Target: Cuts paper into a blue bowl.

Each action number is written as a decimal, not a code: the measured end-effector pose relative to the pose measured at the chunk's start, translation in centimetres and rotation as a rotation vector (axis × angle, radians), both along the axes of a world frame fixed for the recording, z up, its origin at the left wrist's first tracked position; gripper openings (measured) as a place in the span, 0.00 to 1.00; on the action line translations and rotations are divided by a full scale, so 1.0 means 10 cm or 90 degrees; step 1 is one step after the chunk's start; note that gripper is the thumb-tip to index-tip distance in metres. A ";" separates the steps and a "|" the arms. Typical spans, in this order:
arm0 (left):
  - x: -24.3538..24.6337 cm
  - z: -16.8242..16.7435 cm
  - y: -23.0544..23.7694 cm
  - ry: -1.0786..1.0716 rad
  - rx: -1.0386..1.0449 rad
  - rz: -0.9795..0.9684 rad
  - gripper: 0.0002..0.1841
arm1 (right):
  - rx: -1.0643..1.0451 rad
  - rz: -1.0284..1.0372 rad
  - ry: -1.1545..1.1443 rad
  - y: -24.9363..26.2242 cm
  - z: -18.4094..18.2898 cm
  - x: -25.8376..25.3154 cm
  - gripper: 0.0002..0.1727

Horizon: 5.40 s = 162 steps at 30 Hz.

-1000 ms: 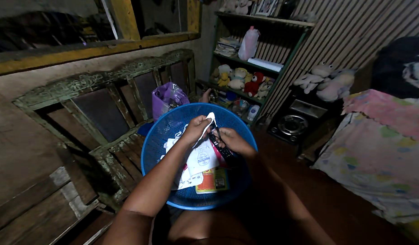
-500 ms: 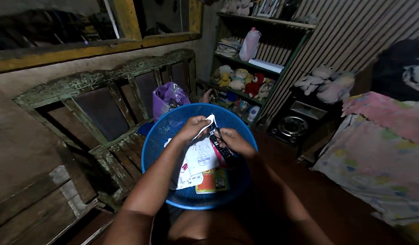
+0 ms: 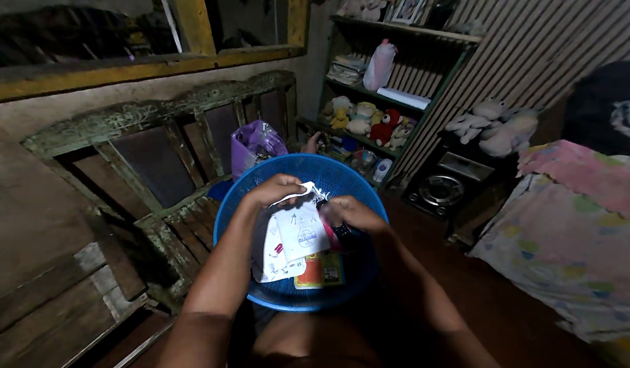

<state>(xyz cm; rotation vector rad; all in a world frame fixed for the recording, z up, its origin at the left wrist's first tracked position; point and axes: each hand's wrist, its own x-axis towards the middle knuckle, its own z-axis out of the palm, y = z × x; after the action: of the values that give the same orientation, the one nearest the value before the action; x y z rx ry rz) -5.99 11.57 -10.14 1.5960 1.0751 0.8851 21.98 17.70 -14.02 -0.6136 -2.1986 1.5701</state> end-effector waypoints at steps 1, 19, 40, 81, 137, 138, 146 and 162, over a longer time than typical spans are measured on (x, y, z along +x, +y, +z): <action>0.01 0.00 -0.02 0.001 -0.004 -0.001 0.12 | -0.011 0.010 0.000 0.01 -0.01 0.01 0.22; 0.33 -0.15 0.08 0.028 0.022 0.027 0.13 | -0.013 -0.173 0.140 -0.03 0.06 -0.04 0.23; 0.52 -0.24 0.09 0.180 0.092 0.038 0.14 | 0.000 -0.326 0.214 0.09 -0.01 -0.01 0.36; 0.79 -0.28 0.09 -0.203 0.057 0.214 0.17 | -0.006 -0.172 0.048 -0.06 0.03 -0.04 0.27; 0.64 -0.06 0.00 -0.112 0.097 0.151 0.15 | 0.000 -0.157 0.133 -0.06 0.00 -0.04 0.23; 0.62 -0.05 -0.02 -0.105 0.097 0.146 0.15 | 0.000 -0.155 0.134 -0.06 -0.01 -0.04 0.23; 0.40 0.10 -0.03 -0.050 0.080 0.106 0.13 | -0.003 -0.127 0.124 -0.03 -0.02 -0.03 0.21; 0.03 0.14 -0.04 0.039 0.041 0.034 0.11 | -0.013 -0.031 0.038 0.01 -0.01 0.01 0.20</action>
<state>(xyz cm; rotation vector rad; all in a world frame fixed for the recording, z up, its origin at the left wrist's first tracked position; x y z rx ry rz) -5.65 11.14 -8.70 1.6643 1.1467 0.9201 22.10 17.82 -14.16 -0.6134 -2.1105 1.5686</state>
